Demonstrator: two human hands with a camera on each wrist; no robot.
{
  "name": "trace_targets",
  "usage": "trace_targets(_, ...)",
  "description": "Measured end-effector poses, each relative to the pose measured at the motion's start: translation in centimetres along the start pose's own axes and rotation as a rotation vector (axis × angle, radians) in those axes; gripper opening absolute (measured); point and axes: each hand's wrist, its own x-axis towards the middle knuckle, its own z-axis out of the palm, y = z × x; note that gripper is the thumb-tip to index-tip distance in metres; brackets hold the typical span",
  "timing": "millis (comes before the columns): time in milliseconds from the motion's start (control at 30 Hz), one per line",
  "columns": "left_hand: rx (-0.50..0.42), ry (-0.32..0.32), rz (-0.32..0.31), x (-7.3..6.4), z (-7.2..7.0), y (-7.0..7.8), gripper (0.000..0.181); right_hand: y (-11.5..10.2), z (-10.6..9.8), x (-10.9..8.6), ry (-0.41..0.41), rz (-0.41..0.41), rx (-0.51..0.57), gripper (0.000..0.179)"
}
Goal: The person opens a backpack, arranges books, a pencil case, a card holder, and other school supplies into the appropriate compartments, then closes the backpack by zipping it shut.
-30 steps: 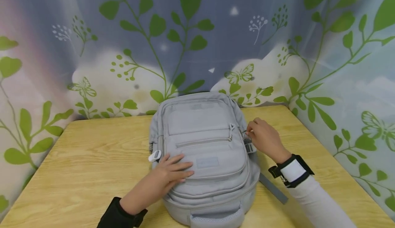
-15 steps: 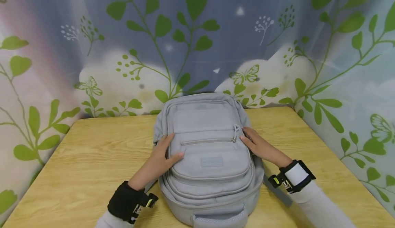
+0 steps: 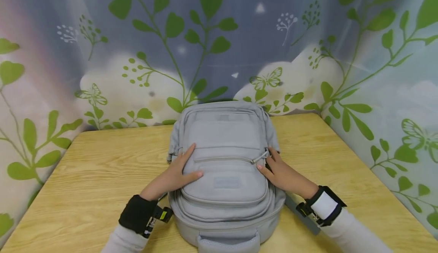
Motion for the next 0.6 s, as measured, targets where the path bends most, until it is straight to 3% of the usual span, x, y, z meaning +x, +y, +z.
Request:
trace_targets(233,-0.007,-0.021,0.035,-1.0,0.7,0.4,0.085,0.2,-0.5,0.4,-0.035,-0.006,0.017,0.069)
trace_targets(367,0.006,-0.018,0.006,-1.4,1.3,0.9,0.087,0.9,-0.7,0.8,-0.053,-0.024,0.029,0.067)
trace_targets(600,0.032,-0.003,-0.032,-1.5,1.8,1.3,0.088,1.8,-0.5,0.9,-0.015,-0.042,0.038,0.061)
